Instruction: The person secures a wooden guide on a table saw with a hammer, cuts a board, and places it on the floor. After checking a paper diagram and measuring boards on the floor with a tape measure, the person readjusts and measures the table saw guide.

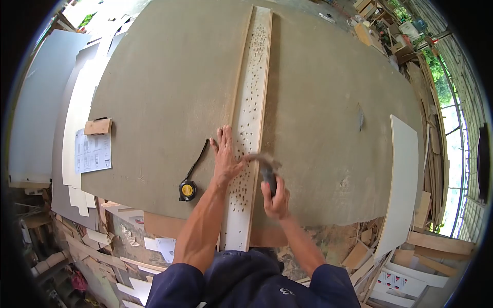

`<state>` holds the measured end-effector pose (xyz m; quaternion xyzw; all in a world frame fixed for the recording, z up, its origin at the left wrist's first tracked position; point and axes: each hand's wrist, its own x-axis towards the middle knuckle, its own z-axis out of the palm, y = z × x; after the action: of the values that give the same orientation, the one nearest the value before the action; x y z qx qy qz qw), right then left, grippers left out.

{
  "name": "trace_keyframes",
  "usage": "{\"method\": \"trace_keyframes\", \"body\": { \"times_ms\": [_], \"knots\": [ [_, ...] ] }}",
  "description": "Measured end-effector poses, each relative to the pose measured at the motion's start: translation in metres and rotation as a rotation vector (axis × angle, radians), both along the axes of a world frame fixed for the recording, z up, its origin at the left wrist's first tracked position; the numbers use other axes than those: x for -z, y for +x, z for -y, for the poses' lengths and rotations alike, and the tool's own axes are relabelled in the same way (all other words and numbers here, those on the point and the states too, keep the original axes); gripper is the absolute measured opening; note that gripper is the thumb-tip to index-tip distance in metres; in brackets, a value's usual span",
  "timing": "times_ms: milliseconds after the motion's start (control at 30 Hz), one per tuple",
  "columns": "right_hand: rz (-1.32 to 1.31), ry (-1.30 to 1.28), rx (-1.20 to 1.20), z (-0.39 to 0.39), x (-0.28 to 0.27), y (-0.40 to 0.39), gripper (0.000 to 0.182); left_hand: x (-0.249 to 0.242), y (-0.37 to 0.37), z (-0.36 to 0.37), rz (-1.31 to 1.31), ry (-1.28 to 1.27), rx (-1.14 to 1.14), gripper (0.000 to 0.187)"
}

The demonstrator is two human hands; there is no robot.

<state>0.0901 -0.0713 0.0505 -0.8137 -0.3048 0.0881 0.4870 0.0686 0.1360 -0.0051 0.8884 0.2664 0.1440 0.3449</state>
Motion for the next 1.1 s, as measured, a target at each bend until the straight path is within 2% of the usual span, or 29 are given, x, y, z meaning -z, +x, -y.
{"method": "trace_keyframes", "body": {
  "times_ms": [67, 100, 167, 200, 267, 300, 333, 400, 433, 467, 600, 667, 733, 833, 867, 933, 1000, 1067, 1100],
  "knots": [
    [-0.005, -0.179, -0.164, 0.037, -0.013, -0.033, 0.038, -0.005, -0.002, 0.004, 0.004, -0.072, -0.017, 0.124],
    [-0.006, -0.18, -0.164, 0.039, -0.019, -0.038, 0.038, -0.006, 0.0, 0.003, 0.004, -0.073, -0.018, 0.124],
    [0.199, -0.001, -0.177, 0.042, -0.034, -0.052, 0.039, -0.006, -0.001, 0.003, -0.011, -0.088, -0.018, 0.126],
    [0.199, 0.0, -0.177, 0.041, -0.042, -0.056, 0.039, -0.005, -0.001, 0.003, -0.011, -0.088, -0.018, 0.126],
    [0.469, 0.005, -0.119, 0.042, -0.053, -0.064, 0.038, -0.004, -0.002, 0.003, -0.017, -0.082, -0.015, 0.127],
    [0.36, 0.112, -0.198, 0.045, -0.043, -0.068, 0.034, -0.005, -0.001, 0.003, -0.017, -0.081, -0.017, 0.127],
    [0.359, 0.113, -0.197, 0.046, -0.026, -0.068, 0.034, -0.005, 0.0, 0.002, -0.033, -0.075, -0.014, 0.127],
    [0.254, -0.146, -0.384, 0.047, 0.002, -0.069, 0.03, -0.005, -0.004, 0.005, -0.057, -0.074, -0.009, 0.128],
    [0.304, -0.413, -0.39, 0.03, -0.009, -0.066, 0.027, -0.006, -0.003, 0.004, -0.052, -0.068, -0.008, 0.128],
    [0.308, -0.413, -0.395, 0.028, -0.017, -0.062, 0.027, -0.007, -0.001, 0.003, -0.046, -0.061, -0.011, 0.128],
    [0.115, -0.248, -0.284, 0.024, -0.05, -0.061, 0.034, -0.001, -0.002, 0.0, 0.004, -0.076, 0.019, 0.126],
    [0.434, 0.01, -0.118, 0.023, -0.057, -0.064, 0.033, 0.0, -0.001, 0.0, -0.026, -0.063, 0.015, 0.126],
    [0.506, 0.084, -0.101, 0.034, -0.013, -0.07, 0.034, 0.0, -0.002, 0.001, -0.016, -0.064, 0.016, 0.126],
    [0.362, -0.407, -0.429, 0.032, 0.01, -0.056, 0.036, -0.002, -0.001, 0.001, 0.019, -0.058, 0.023, 0.126],
    [0.378, -0.398, -0.41, 0.033, 0.009, -0.055, 0.036, -0.002, -0.003, 0.001, 0.024, -0.061, 0.026, 0.126],
    [0.187, -0.146, -0.283, 0.023, -0.012, -0.045, 0.034, -0.006, -0.001, -0.001, 0.013, -0.068, 0.029, 0.125],
    [0.125, -0.189, -0.219, 0.012, -0.016, -0.028, 0.029, 0.0, -0.003, -0.001, 0.002, -0.083, 0.03, 0.125],
    [-0.037, -0.088, -0.004, -0.011, -0.018, 0.001, 0.028, -0.001, -0.003, -0.002, 0.008, -0.092, 0.036, 0.125],
    [0.009, -0.082, 0.054, -0.027, -0.014, 0.021, 0.03, -0.001, -0.004, -0.002, 0.004, -0.11, 0.041, 0.126]
  ]
}}
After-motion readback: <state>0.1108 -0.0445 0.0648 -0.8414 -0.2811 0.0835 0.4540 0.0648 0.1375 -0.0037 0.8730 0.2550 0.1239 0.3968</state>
